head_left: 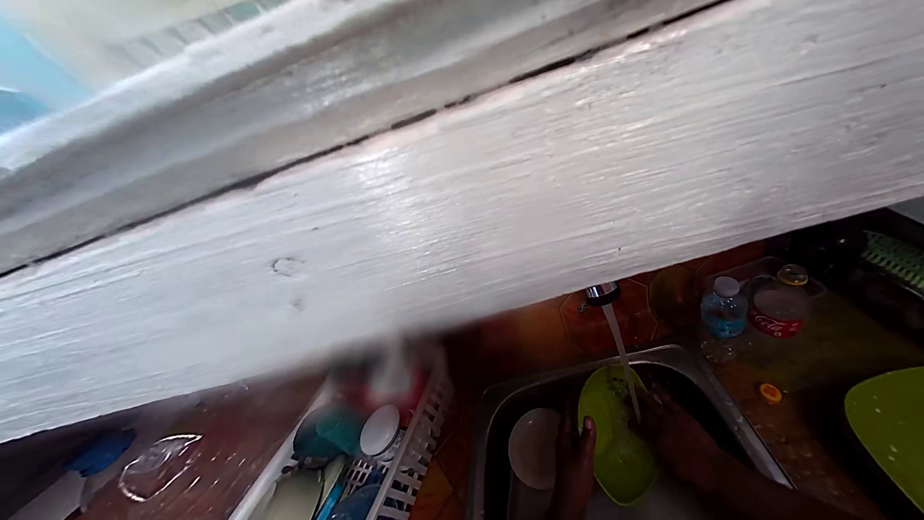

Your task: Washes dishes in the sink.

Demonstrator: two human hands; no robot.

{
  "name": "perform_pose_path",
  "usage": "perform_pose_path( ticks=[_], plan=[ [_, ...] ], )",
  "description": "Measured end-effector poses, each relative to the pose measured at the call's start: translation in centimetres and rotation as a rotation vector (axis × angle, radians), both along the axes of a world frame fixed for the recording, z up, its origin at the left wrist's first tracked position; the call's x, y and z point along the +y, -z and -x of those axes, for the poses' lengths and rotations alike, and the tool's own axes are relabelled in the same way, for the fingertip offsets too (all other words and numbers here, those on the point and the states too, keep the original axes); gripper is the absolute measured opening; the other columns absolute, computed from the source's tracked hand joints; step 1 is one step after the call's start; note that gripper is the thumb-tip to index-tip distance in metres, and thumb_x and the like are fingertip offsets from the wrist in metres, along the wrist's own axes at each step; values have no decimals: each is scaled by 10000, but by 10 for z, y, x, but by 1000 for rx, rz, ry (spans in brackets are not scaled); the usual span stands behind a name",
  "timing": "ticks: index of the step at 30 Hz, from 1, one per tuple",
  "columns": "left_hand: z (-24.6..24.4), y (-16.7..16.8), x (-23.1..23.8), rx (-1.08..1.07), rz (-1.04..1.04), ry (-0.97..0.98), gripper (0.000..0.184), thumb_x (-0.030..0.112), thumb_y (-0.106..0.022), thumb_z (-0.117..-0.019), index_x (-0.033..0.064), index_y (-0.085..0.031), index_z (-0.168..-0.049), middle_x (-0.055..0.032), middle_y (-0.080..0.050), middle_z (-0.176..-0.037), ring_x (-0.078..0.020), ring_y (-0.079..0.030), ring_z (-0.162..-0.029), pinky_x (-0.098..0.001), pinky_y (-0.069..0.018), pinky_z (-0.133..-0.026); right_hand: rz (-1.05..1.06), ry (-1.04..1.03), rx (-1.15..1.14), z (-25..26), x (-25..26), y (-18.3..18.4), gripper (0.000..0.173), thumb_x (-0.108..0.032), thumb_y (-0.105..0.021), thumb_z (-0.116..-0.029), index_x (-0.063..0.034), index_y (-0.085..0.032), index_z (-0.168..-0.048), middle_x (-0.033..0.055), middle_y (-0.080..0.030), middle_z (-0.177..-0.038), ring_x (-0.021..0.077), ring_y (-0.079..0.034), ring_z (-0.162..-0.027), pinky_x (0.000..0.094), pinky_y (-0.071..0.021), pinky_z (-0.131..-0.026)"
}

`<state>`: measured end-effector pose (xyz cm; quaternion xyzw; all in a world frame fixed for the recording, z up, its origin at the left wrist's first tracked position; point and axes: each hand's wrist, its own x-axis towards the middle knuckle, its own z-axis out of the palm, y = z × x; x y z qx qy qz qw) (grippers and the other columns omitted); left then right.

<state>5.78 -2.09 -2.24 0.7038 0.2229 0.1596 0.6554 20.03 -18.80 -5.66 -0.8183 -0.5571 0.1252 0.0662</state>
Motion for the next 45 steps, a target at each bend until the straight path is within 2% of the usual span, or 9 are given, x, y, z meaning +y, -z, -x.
perform_pose_path(
  ticks=[4,9,11,16,20,24,28,31,45],
  plan=[
    [-6,5,-8,23,-125,-24,672,297,-568,-997,34,-349,-1575,-227,-422,-1559,-305,-445,-1418,-458,-393,-1160,-62,115,332,49,18,3,486,-68,-591,-982,65,-529,-1445,313,-395,-1569,486,-296,-1504,632,-201,-1233],
    [-7,10,-9,146,-209,-29,654,313,-603,-996,55,-400,-1562,-249,-465,-1517,-374,-450,-1400,-524,-371,-1162,-404,237,1060,77,30,-24,364,-127,-444,-1079,70,-601,-1341,259,-649,-1290,313,-625,-1217,467,-457,-1084],
    [-7,4,-2,204,-116,-29,634,322,-549,-1035,67,-357,-1583,-231,-424,-1561,-348,-439,-1425,-521,-369,-1170,-458,155,1214,75,17,-26,416,-147,-414,-1091,54,-537,-1435,225,-581,-1433,260,-558,-1341,423,-405,-1166],
    [-4,-28,16,498,226,-10,609,494,-486,-1059,250,-337,-1597,-222,-572,-1417,-386,-620,-1207,-598,-540,-906,-298,-210,347,54,-28,28,362,-205,-559,-1054,-49,-651,-1367,168,-636,-1403,367,-579,-1330,556,-393,-1160],
    [-7,-33,7,519,402,35,689,528,-495,-1036,346,-176,-1619,-279,-491,-1461,-506,-598,-1160,-661,-541,-775,-354,-139,278,53,-30,7,352,-288,-566,-1054,13,-750,-1056,211,-748,-1070,407,-697,-1085,584,-441,-1094],
    [-11,-31,-17,499,400,88,782,563,-528,-1013,360,-100,-1636,-239,-362,-1584,-491,-521,-1285,-693,-509,-852,-67,172,682,60,-8,-51,532,-411,-505,-1073,90,-682,-1046,295,-687,-989,450,-674,-1002,611,-506,-923],
    [-13,-31,-17,484,127,235,664,456,-481,-1067,212,-238,-1634,-205,-363,-1605,-421,-539,-1318,-638,-530,-929,-353,601,1081,39,1,-53,395,-343,-558,-1063,29,-689,-1068,165,-697,-921,255,-684,-868,462,-549,-844],
    [-17,-17,-12,445,-239,298,649,398,-519,-1055,123,-325,-1610,-195,-391,-1601,-338,-411,-1463,-541,-341,-1198,-556,808,1333,27,6,-60,338,-317,-543,-1072,-16,-693,-1037,91,-712,-842,169,-699,-762,368,-596,-732],
    [-21,25,-22,52,-449,70,554,272,-285,-1103,-29,-341,-1565,-240,-399,-1582,-330,-410,-1465,-466,-322,-1225,-1207,1131,1603,2,17,-84,385,-339,-470,-1093,-20,-627,-1240,134,-723,-1034,219,-719,-918,433,-613,-798]
  ],
)
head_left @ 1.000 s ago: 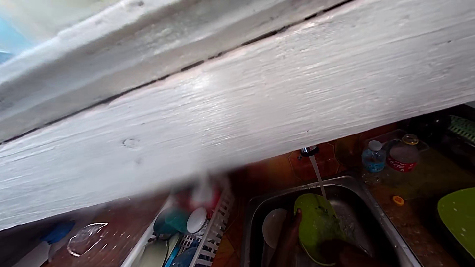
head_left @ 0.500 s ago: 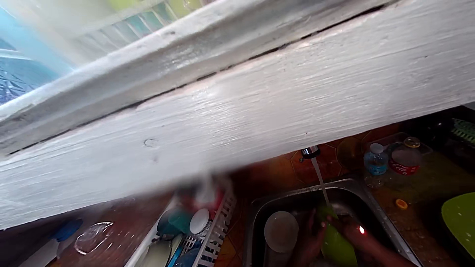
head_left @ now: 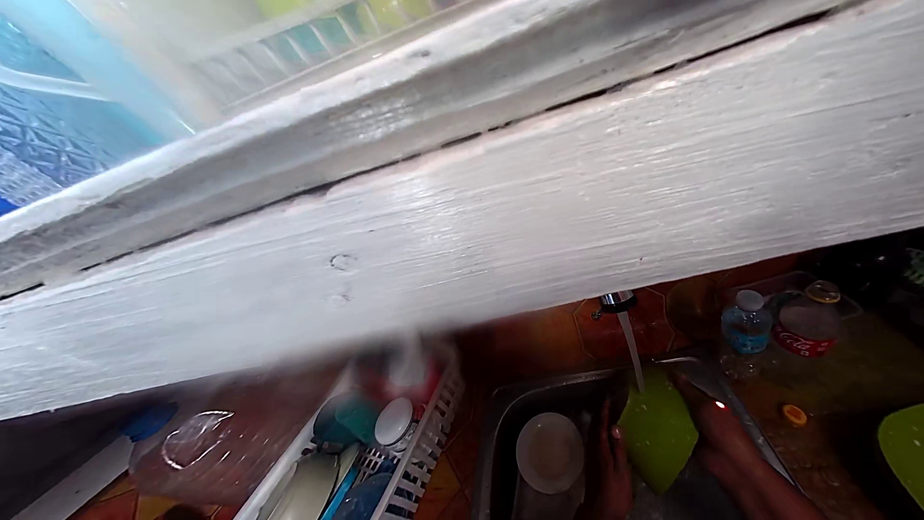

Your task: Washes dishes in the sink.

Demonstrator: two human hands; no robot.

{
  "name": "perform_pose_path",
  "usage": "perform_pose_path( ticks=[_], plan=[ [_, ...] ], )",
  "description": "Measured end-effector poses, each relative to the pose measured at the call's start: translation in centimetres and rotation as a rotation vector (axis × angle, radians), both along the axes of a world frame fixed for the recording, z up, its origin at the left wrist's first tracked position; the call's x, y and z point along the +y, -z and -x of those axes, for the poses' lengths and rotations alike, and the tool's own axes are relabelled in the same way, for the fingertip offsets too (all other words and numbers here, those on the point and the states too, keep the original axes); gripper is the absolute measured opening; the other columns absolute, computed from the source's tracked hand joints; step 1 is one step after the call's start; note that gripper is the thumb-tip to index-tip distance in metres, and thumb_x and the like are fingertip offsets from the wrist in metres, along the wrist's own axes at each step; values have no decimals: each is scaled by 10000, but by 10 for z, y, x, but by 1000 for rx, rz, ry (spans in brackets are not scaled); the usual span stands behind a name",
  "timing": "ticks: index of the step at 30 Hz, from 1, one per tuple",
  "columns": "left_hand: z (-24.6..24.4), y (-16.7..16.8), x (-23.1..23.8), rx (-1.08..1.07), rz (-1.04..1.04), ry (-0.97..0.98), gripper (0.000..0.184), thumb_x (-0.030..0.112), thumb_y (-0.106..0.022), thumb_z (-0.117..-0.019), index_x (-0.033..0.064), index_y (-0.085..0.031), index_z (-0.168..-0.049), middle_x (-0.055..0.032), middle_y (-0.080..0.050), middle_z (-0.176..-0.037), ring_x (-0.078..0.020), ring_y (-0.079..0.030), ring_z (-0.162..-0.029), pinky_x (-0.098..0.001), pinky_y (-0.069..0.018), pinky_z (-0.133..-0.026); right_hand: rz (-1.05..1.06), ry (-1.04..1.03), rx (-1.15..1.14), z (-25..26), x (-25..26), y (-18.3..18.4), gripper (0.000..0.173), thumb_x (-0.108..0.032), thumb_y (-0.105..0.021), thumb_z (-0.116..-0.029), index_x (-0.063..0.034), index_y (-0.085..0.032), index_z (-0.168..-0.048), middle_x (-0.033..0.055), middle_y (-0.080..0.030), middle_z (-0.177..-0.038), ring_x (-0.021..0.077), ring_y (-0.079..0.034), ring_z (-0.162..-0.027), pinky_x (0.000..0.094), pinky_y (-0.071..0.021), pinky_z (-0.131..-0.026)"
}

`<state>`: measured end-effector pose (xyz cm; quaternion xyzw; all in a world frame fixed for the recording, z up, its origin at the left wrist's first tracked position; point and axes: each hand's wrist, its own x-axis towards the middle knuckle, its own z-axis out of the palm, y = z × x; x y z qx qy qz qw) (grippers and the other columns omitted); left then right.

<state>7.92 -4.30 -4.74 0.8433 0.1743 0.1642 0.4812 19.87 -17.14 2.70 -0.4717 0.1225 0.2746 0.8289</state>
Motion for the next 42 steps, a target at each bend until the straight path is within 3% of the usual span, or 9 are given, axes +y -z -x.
perform_pose_path(
  ticks=[5,10,13,17,22,27,32,37,42],
  plan=[
    [4,4,-3,-155,-208,-88,623,301,-315,-1079,-119,-304,-1538,-339,-335,-1573,-405,-358,-1482,-480,-311,-1225,-35,34,31,1,10,-11,378,-332,-480,-1091,-7,-642,-1195,131,-726,-1000,214,-722,-892,420,-617,-784],
    [14,-4,-3,-222,-428,87,988,739,-521,-913,-53,-434,-1499,-370,-324,-1557,-438,-392,-1448,-502,-394,-1172,-35,31,118,3,25,-15,291,-270,-506,-1075,-11,-628,-1127,134,-698,-929,224,-700,-823,423,-600,-710],
    [19,-10,-12,-156,-296,55,1011,430,-862,-754,-51,-409,-1520,-389,-311,-1552,-466,-408,-1425,-495,-435,-1142,-28,-24,138,3,26,-14,246,-261,-527,-1059,-39,-628,-1095,106,-680,-864,193,-668,-726,390,-578,-623],
    [17,-19,-12,-142,65,31,801,222,-664,-954,-82,-257,-1574,-347,-367,-1542,-389,-456,-1407,-466,-407,-1166,-62,-249,99,18,28,-3,453,-436,-313,-1117,-116,-588,-950,13,-640,-687,128,-611,-548,314,-540,-495],
    [16,-37,-4,-61,456,-132,672,213,-501,-1049,-24,-204,-1604,-275,-315,-1609,-332,-399,-1461,-467,-350,-1203,349,-881,-839,40,9,58,338,-134,-472,-1064,92,-652,-1238,199,-668,-1244,255,-619,-1191,414,-472,-1072],
    [23,-27,2,91,602,-142,646,269,-526,-1050,53,-272,-1603,-259,-437,-1536,-344,-498,-1377,-524,-428,-1128,1038,-1018,-1752,-13,-7,86,244,-133,-648,-963,3,-745,-1140,286,-652,-1287,529,-548,-1262,691,-416,-1054],
    [18,-35,-2,110,672,-151,612,288,-541,-1047,56,-337,-1575,-255,-512,-1465,-335,-561,-1299,-523,-465,-1080,1186,-1163,-1477,10,6,70,316,-91,-573,-997,51,-666,-1264,339,-589,-1345,549,-526,-1290,705,-453,-1009],
    [18,-26,2,193,636,-58,624,429,-457,-1078,60,-363,-1571,-242,-517,-1471,-324,-546,-1325,-522,-443,-1106,562,-1260,-999,9,32,40,147,-64,-643,-954,38,-704,-1040,174,-694,-900,271,-675,-777,476,-569,-754],
    [24,-42,3,215,771,-77,596,420,-471,-1070,105,-359,-1564,-243,-587,-1361,-347,-653,-1135,-541,-575,-869,889,-836,-947,-36,29,32,252,-223,-605,-1035,-34,-724,-1151,193,-718,-1100,342,-677,-1064,559,-511,-977]
  ],
)
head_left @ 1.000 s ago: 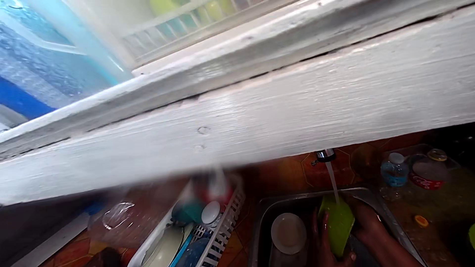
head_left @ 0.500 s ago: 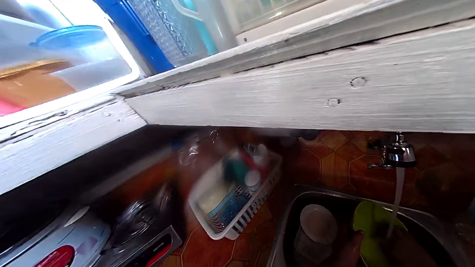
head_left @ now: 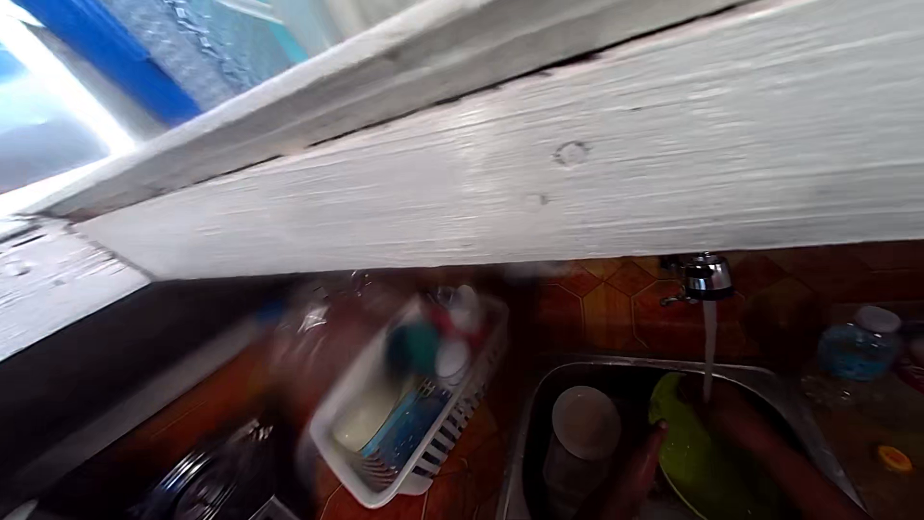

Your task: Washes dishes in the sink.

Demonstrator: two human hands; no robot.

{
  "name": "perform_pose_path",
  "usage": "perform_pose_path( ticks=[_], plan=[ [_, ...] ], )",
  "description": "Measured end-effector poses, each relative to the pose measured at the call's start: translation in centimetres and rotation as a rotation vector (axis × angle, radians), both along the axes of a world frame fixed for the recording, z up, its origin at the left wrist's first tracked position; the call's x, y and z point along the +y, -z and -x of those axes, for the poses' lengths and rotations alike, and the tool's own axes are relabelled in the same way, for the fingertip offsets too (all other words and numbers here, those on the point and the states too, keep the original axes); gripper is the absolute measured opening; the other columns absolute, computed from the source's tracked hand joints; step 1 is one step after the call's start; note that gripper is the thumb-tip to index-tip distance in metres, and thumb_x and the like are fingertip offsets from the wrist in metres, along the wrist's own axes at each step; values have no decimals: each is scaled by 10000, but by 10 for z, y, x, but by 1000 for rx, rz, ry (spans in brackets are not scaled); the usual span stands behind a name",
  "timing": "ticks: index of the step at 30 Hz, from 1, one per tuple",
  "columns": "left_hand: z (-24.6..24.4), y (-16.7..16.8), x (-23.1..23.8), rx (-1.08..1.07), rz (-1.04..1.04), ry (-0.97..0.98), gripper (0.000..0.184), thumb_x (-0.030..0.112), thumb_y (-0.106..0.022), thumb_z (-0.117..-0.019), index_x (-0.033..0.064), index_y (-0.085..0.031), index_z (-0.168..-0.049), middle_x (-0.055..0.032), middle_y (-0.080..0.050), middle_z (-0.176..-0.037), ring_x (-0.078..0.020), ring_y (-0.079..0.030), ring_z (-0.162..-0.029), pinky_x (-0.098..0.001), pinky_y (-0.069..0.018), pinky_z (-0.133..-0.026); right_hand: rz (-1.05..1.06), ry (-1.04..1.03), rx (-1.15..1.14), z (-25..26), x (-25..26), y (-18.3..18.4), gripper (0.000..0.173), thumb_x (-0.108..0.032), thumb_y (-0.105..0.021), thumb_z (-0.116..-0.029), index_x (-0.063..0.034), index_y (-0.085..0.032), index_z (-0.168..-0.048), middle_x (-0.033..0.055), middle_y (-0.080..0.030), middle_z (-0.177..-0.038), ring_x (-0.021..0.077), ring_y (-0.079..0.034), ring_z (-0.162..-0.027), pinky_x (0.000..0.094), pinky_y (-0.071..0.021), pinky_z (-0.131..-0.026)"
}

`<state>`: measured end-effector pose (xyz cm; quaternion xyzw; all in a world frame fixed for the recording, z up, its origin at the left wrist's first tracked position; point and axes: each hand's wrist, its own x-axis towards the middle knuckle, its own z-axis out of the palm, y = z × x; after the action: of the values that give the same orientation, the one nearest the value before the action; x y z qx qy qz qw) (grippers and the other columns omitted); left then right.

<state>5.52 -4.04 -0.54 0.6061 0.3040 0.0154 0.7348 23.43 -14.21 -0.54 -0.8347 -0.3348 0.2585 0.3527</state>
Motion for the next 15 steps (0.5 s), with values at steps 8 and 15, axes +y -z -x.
perform_pose_path(
  ticks=[8,15],
  plan=[
    [-11,12,-9,17,-65,12,557,397,-474,-1072,96,-411,-1537,-221,-607,-1326,-304,-646,-1101,-493,-559,-868,-10,-253,315,50,-7,8,257,-102,-644,-977,18,-647,-1204,196,-690,-982,297,-688,-791,489,-585,-747],
    [-4,0,-4,-79,-248,44,719,295,-615,-1006,70,-283,-1603,-245,-482,-1500,-327,-561,-1314,-509,-499,-1064,-16,53,37,18,-29,36,367,-156,-667,-975,32,-637,-1289,283,-681,-1162,440,-659,-1092,630,-494,-986]
  ],
)
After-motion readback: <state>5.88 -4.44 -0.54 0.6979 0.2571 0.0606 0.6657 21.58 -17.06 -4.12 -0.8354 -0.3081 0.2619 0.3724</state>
